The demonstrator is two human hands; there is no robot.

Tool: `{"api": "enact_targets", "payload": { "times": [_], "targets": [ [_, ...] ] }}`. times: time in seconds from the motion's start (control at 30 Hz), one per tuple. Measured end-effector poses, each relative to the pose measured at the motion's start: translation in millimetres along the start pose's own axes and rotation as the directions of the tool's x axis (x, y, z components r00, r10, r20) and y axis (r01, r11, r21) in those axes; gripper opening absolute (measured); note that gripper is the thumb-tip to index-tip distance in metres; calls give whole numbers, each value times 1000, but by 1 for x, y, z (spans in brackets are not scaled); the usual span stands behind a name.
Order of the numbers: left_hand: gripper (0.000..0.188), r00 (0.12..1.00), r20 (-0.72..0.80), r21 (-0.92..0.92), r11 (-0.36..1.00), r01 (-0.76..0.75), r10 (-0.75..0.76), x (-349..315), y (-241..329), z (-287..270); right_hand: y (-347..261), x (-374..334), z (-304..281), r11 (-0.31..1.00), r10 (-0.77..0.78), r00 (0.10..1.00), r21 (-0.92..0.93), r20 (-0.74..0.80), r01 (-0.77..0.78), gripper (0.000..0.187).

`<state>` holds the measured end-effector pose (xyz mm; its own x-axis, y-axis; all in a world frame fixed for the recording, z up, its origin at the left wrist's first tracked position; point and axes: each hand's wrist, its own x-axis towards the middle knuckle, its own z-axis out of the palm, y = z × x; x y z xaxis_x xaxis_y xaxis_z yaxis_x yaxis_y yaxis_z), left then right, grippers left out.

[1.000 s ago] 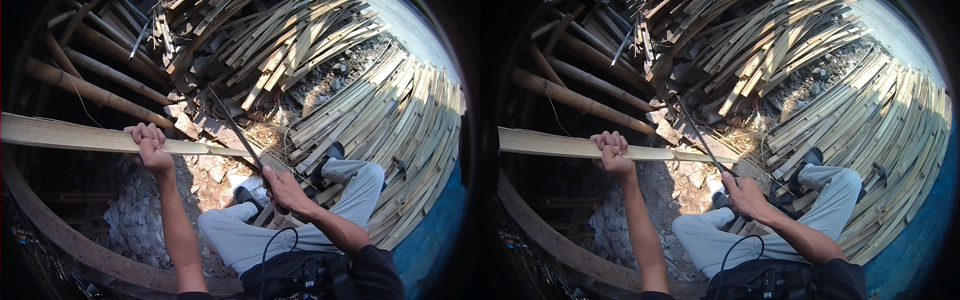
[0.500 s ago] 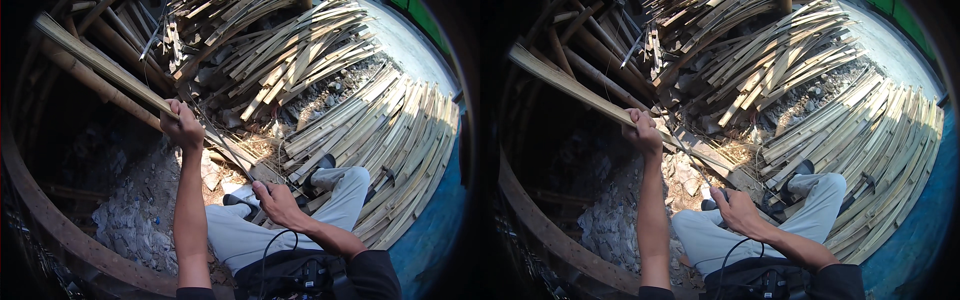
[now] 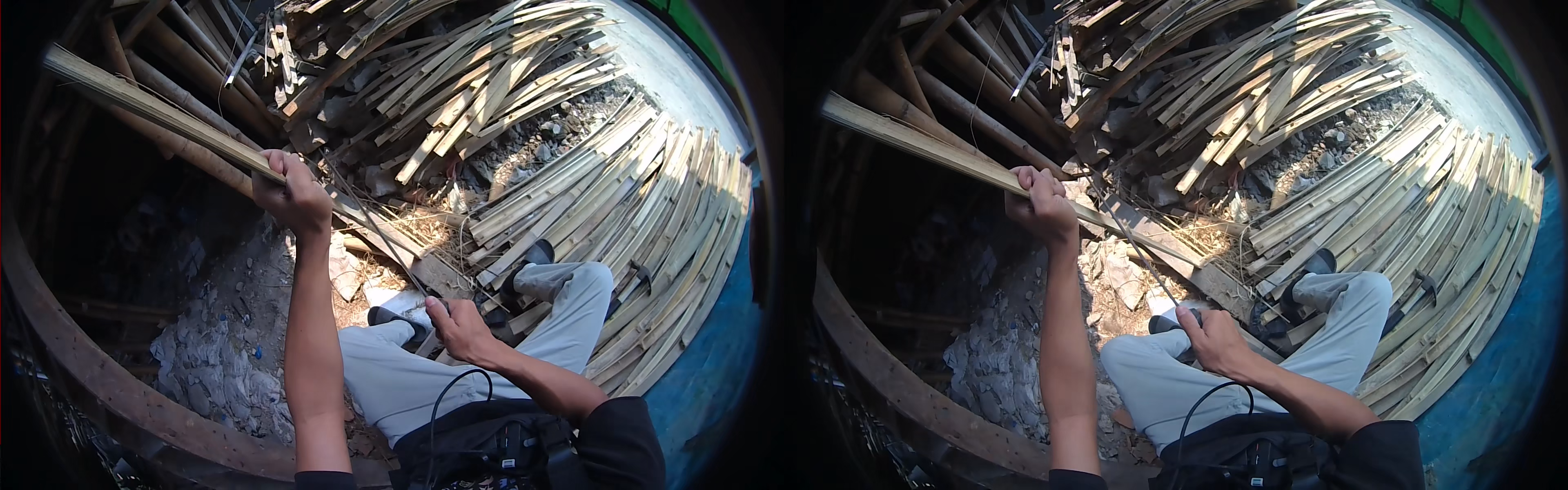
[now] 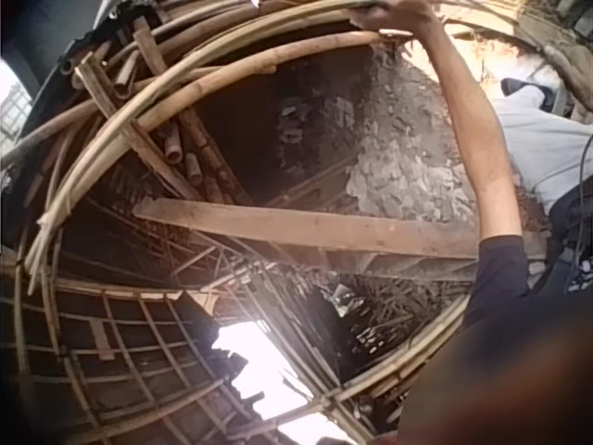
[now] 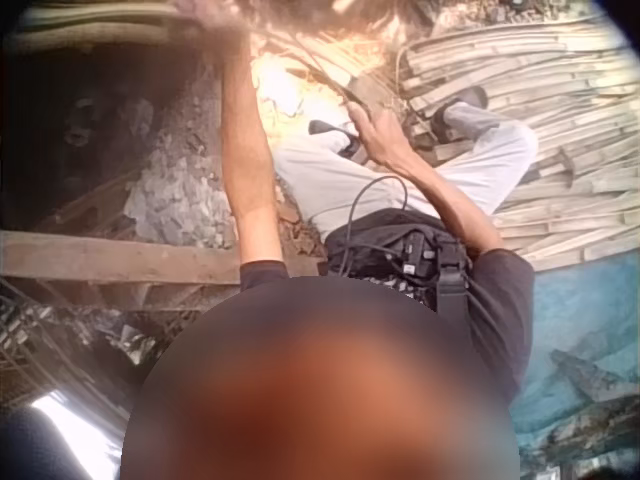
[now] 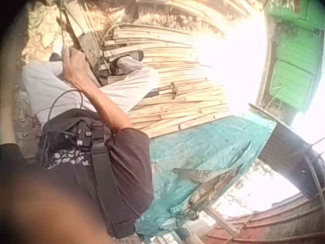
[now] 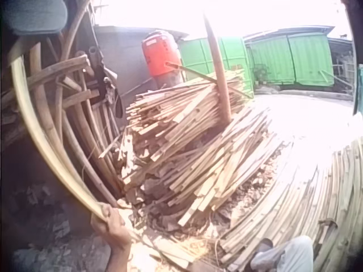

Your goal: Trimming and shaving a strip of bamboo using a machete.

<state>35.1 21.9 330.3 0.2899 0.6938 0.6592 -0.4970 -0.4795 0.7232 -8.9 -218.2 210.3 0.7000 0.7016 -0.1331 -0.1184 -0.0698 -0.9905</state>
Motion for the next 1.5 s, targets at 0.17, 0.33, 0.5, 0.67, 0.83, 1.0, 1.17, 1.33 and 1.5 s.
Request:
{"api": "enact_targets", "payload": {
  "times": [0.17, 0.33, 0.5, 0.67, 0.83, 1.0, 1.17, 1.33, 1.5],
  "targets": [
    [13, 999, -29, 48, 999, -24, 26, 10, -10, -20, -32, 17, -13, 965, 262, 960, -58, 101, -257, 60],
    [11, 1000, 14, -20, 1000, -10, 10, 3, -3, -18, -34, 12, -9, 973, 63, 995, 216, 82, -79, 60],
    [12, 998, 53, -126, 992, 24, -18, 10, -11, -17, -25, 24, -9, 905, 424, 892, -88, 157, -415, 62],
    [12, 995, 90, -67, 997, 47, -41, -1, 0, -4, -50, 42, -4, 998, 55, 998, -18, 34, -54, 61],
    [11, 984, 175, -105, 994, -25, 43, -11, 0, 16, -9, 50, 3, 981, 139, 986, -149, 89, -124, 64],
    [18, 997, 70, -21, 999, 31, -29, -4, -3, 11, -5, 23, -18, 934, 289, 952, -248, 99, -258, 75],
    [10, 989, 145, -90, 996, -6, 19, -8, -9, 15, 11, 6, -41, 905, 366, 925, -271, 103, -328, 73],
    [10, 992, 120, -74, 997, 35, -26, -1, -8, 21, -57, 6, -49, 953, 301, 946, -67, 123, -295, 62],
    [10, 993, 117, -100, 995, 3, 8, -8, -7, 19, 20, 14, -42, 921, 327, 935, -270, 136, -282, 63]
  ]
}}
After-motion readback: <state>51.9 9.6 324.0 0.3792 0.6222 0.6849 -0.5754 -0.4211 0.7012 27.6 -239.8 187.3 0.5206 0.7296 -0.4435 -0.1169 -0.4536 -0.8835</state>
